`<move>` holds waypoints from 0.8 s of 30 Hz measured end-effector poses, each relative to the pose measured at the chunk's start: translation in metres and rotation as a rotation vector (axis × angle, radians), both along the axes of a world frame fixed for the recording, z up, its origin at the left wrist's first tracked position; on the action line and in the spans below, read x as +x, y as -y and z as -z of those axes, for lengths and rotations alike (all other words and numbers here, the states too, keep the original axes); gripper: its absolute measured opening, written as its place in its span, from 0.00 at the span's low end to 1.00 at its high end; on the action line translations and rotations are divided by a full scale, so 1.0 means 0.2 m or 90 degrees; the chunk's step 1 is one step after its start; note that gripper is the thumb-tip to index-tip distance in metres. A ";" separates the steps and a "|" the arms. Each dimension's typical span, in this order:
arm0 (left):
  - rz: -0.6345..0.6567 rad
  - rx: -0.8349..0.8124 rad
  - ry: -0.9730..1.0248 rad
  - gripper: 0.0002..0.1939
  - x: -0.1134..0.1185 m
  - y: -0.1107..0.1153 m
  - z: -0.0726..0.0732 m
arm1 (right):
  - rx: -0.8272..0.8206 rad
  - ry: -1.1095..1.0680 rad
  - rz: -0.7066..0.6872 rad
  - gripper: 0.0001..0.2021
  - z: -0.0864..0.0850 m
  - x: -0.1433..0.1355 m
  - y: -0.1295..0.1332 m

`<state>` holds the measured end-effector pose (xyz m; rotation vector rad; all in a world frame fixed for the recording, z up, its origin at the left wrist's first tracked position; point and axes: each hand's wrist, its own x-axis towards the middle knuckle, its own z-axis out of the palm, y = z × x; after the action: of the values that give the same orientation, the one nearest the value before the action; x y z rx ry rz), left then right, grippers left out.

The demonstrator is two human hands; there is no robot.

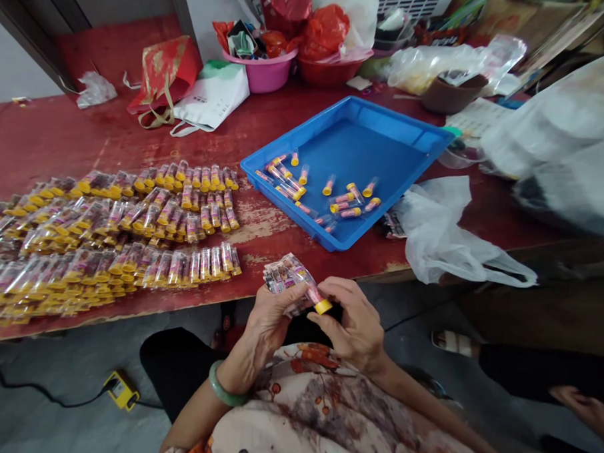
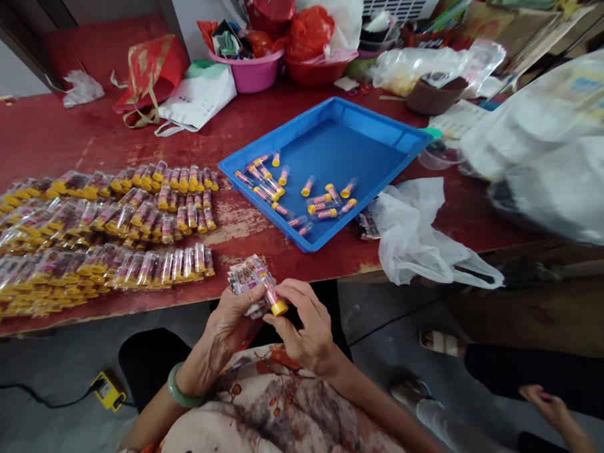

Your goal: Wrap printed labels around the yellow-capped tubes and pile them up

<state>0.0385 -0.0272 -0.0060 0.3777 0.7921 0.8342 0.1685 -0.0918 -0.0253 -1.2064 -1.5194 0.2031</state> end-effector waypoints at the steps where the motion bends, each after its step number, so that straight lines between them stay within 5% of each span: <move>1: 0.006 -0.001 -0.006 0.16 0.00 0.00 0.01 | 0.001 -0.020 0.005 0.17 0.00 -0.01 -0.01; 9: 0.064 -0.008 0.000 0.19 0.00 0.02 0.03 | -0.035 -0.076 0.040 0.08 -0.01 -0.02 -0.10; 15: 0.047 -0.023 0.010 0.17 -0.02 0.00 0.01 | -0.093 -0.053 -0.091 0.11 -0.06 0.05 -0.08; 24: 0.012 -0.030 0.045 0.17 -0.02 0.02 0.01 | 0.064 0.150 0.001 0.16 -0.04 0.02 -0.05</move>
<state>0.0346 -0.0302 -0.0089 0.3116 0.7409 0.8063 0.1733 -0.0813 -0.0175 -1.1820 -1.7119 -0.0180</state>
